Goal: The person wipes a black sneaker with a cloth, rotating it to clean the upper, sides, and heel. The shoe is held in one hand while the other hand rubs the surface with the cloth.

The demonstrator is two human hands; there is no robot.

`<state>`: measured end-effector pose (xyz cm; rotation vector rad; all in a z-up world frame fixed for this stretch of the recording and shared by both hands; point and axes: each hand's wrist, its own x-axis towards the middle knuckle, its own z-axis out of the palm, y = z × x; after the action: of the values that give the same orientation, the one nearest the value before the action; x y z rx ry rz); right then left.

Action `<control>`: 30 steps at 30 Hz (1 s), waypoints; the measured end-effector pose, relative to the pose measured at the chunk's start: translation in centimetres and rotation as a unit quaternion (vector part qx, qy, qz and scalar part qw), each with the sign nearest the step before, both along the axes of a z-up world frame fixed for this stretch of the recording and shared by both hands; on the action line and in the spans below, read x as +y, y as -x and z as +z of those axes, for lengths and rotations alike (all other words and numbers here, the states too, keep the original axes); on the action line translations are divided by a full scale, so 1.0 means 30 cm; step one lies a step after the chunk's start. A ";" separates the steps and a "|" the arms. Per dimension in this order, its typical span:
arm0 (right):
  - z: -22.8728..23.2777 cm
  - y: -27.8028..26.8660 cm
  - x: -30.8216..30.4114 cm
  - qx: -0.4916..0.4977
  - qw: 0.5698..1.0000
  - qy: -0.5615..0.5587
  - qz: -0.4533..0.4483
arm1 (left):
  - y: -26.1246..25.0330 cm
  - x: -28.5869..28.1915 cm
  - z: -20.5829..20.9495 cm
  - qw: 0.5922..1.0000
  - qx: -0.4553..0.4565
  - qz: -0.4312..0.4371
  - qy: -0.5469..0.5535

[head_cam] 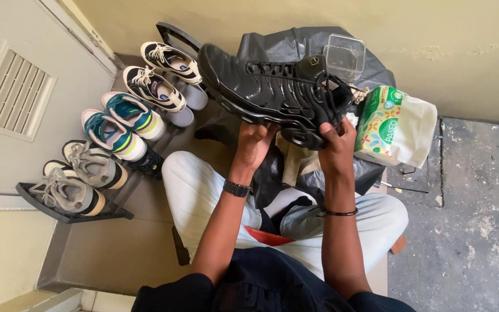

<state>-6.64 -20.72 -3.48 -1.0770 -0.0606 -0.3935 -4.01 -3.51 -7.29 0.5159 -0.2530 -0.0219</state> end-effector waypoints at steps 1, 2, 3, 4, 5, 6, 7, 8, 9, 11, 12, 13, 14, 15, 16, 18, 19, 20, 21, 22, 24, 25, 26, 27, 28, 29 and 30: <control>0.030 -0.013 0.011 0.000 1.000 -0.001 -0.001 | -0.007 0.009 0.013 1.000 0.000 -0.001 -0.001; 0.058 -0.012 0.016 -0.002 1.000 -0.014 0.004 | -0.001 0.011 0.021 0.999 -0.009 0.035 0.002; 0.085 -0.012 0.021 -0.003 1.000 -0.028 0.009 | 0.005 0.013 0.030 0.997 -0.018 0.071 0.004; 0.085 -0.012 0.016 -0.004 1.000 -0.027 0.009 | 0.008 0.018 0.017 0.997 -0.018 0.071 0.004; 0.087 -0.012 0.010 0.003 0.999 -0.030 0.014 | 0.012 0.024 0.005 0.997 -0.025 0.065 0.016; 0.092 -0.022 0.007 0.007 0.999 -0.032 0.019 | 0.002 0.032 -0.002 0.997 -0.036 0.059 0.028; 0.097 -0.028 0.014 0.003 0.999 -0.033 0.019 | -0.006 0.027 0.008 0.997 -0.040 0.059 0.027; 0.098 -0.020 0.019 0.009 0.999 -0.028 0.012 | 0.003 0.020 0.013 0.997 -0.030 0.073 0.024; 0.097 -0.011 0.023 0.016 1.000 -0.024 0.006 | 0.011 0.012 0.016 0.996 -0.021 0.087 0.020; 0.028 -0.011 0.017 0.027 1.000 -0.006 0.003 | -0.024 0.023 -0.104 0.995 0.011 0.092 0.029; -0.001 -0.022 0.010 0.033 0.999 0.011 -0.002 | -0.057 0.024 -0.157 0.994 0.038 0.093 0.037; 0.012 -0.012 -0.012 0.030 0.999 0.011 -0.004 | -0.075 0.015 -0.198 0.995 0.036 0.091 0.038; 0.021 -0.001 -0.028 0.041 0.996 0.072 -0.023 | -0.090 0.016 -0.240 0.992 0.054 0.106 0.043; 0.030 0.010 -0.042 0.052 0.989 0.132 -0.042 | -0.105 0.017 -0.283 0.989 0.073 0.122 0.048; 0.033 0.033 -0.056 0.052 0.989 0.132 -0.041 | -0.116 0.034 -0.322 0.989 0.074 0.122 0.047; 0.036 0.077 -0.085 0.104 0.970 0.181 -0.121 | -0.141 0.067 -0.400 0.986 0.097 0.117 0.063; 0.025 0.109 -0.091 0.104 0.970 0.181 -0.122 | -0.136 0.081 -0.382 0.986 0.097 0.116 0.063; 0.015 0.136 -0.100 0.147 0.938 0.272 -0.155 | -0.135 0.092 -0.364 0.986 0.101 0.120 0.056; 0.004 0.163 -0.108 0.187 0.895 0.359 -0.187 | -0.134 0.104 -0.346 0.986 0.105 0.123 0.050; -0.029 0.170 -0.120 0.189 0.895 0.359 -0.186 | -0.132 0.111 -0.327 0.985 0.107 0.124 0.049; -0.097 0.190 -0.151 0.223 0.811 0.489 -0.230 | -0.125 0.114 -0.294 0.984 0.108 0.112 0.089; -0.113 0.183 -0.178 0.225 0.810 0.490 -0.229 | -0.108 0.110 -0.265 0.983 0.111 0.112 0.090; -0.129 0.173 -0.200 0.173 0.787 0.536 -0.254 | -0.097 0.110 -0.233 0.978 0.137 0.117 0.102; -0.144 0.163 -0.223 0.119 0.758 0.578 -0.277 | -0.085 0.110 -0.199 0.972 0.162 0.122 0.114; -0.145 0.138 -0.228 0.120 0.758 0.577 -0.279 | -0.062 0.107 -0.128 0.973 0.162 0.120 0.113; -0.146 0.113 -0.233 0.087 0.747 0.599 -0.276 | -0.038 0.104 -0.055 0.970 0.175 0.115 0.124; -0.145 0.093 -0.242 0.055 0.733 0.621 -0.272 | -0.010 0.098 0.015 0.966 0.190 0.110 0.134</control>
<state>-9.44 -27.97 -7.83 -2.4854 0.1307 -0.8672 -3.71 -0.57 -6.83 0.2583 0.1770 0.1275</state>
